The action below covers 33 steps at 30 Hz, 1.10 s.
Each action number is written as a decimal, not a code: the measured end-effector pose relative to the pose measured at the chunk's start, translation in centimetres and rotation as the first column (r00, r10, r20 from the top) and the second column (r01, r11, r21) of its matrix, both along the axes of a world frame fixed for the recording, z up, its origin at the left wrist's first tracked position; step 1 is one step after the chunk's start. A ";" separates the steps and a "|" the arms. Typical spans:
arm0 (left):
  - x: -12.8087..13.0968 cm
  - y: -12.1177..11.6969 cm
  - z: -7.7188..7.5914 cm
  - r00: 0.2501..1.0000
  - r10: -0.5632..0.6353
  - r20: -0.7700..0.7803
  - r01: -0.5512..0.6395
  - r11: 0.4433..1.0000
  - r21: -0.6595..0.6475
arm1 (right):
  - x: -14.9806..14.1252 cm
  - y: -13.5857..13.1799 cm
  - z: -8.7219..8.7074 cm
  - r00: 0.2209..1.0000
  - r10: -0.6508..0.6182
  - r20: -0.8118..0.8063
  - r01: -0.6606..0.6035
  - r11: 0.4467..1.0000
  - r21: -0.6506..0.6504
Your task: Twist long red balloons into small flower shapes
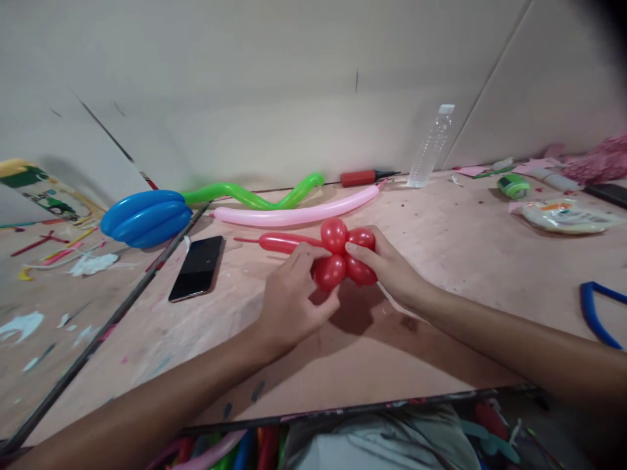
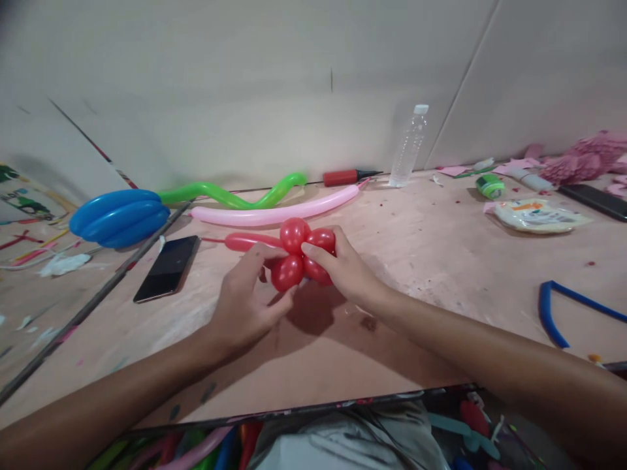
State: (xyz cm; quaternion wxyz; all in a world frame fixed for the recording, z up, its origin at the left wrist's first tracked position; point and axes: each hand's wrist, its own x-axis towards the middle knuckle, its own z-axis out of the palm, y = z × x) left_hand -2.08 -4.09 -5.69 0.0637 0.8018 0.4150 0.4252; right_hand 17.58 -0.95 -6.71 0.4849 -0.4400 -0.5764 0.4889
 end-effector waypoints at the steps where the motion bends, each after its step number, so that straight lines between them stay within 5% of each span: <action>1: 0.0 0.0 0.0 0.999 -0.020 -0.043 0.023 0.998 0.060 | 0.0 0.1 -0.1 1.000 -0.009 0.015 0.009 1.000 0.001; 5: -0.2 0.3 -0.1 0.990 -0.028 -0.140 0.056 0.978 0.200 | 0.0 0.2 -0.4 0.999 -0.033 -0.023 0.035 0.997 0.070; 10: -0.3 0.9 -0.3 1.000 0.002 -0.030 0.004 0.982 0.189 | -0.1 0.0 -0.3 0.990 0.014 -0.139 -0.003 0.997 0.074; 18: -1.0 1.4 -0.5 0.992 -0.091 0.088 0.086 0.994 0.063 | 0.9 -0.4 1.1 0.998 0.052 -0.044 -0.042 0.978 0.203; 23: -1.1 1.6 -0.4 0.990 -0.133 0.055 0.126 0.985 0.114 | 0.9 -1.1 1.9 0.995 0.034 0.090 -0.057 0.961 0.270; 27: -1.2 1.1 0.0 0.985 -0.175 0.000 0.172 0.969 0.175 | 0.6 -1.2 2.0 0.999 -0.004 0.048 -0.010 0.957 0.289; 30: -1.3 0.8 0.2 0.964 -0.253 0.086 0.247 0.966 0.077 | 0.5 -0.9 1.9 0.999 -0.011 0.036 0.000 0.958 0.286; 33: -0.9 0.8 0.2 0.888 -0.205 0.413 0.307 0.930 -0.199 | 0.5 -0.9 1.7 0.995 0.007 0.100 -0.039 0.948 0.317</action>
